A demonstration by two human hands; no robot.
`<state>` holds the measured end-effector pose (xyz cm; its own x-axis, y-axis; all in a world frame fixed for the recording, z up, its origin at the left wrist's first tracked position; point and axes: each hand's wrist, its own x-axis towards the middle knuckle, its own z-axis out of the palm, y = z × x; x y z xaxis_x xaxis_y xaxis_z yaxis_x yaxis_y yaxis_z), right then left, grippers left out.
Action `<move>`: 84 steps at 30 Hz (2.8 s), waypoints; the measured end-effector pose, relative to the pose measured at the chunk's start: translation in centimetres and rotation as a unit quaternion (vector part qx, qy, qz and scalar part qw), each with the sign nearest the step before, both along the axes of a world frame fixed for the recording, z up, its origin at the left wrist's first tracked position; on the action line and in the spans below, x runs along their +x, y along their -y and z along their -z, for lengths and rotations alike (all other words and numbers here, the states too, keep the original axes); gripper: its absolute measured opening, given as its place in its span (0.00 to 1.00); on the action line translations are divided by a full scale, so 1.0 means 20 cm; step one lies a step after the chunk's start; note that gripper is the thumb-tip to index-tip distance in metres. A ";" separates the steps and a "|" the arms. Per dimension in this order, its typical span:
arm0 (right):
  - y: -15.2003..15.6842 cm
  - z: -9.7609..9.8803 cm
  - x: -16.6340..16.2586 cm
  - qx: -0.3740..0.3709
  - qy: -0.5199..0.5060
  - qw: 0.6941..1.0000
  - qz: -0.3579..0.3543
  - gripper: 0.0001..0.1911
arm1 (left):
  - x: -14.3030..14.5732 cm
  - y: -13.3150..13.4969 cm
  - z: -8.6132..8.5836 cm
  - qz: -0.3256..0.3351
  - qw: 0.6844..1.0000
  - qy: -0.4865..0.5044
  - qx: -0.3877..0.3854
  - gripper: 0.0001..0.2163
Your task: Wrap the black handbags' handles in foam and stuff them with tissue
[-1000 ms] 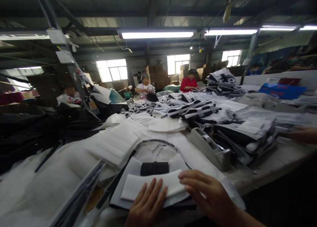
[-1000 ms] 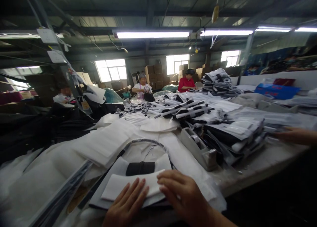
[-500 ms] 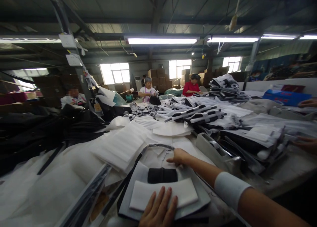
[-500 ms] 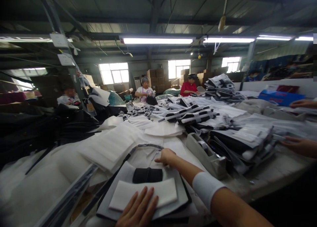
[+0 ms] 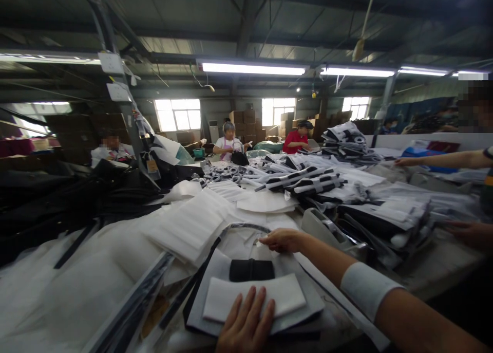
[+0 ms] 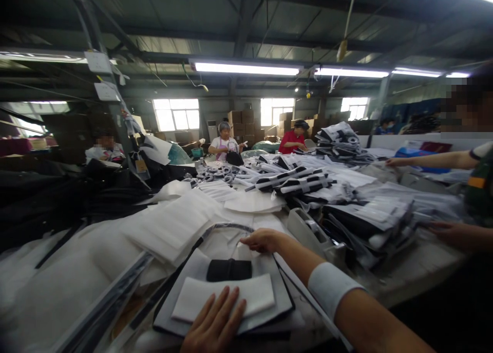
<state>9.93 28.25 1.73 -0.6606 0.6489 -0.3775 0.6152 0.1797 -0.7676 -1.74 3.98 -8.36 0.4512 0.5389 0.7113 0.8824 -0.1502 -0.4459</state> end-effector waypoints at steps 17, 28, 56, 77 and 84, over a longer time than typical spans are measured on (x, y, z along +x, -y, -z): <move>0.57 -0.03 0.39 0.263 -0.214 0.938 -0.074 0.09 | 0.05 -0.01 0.03 -0.015 0.997 0.072 -0.021 0.20; 0.69 0.22 0.60 0.525 -0.208 0.804 -0.189 0.22 | 0.05 0.02 -0.07 -0.014 0.996 0.048 -0.069 0.18; 0.70 0.40 0.63 0.569 -0.238 0.770 -0.164 0.21 | 0.08 0.00 -0.21 0.092 0.974 0.031 -0.204 0.18; 0.93 0.62 0.63 0.641 -0.295 0.703 -0.086 0.13 | 0.10 0.04 -0.18 0.084 0.963 0.105 -0.234 0.21; 0.97 0.57 0.65 0.578 -0.326 0.738 -0.122 0.08 | 0.09 0.04 -0.17 0.089 0.968 0.103 -0.211 0.22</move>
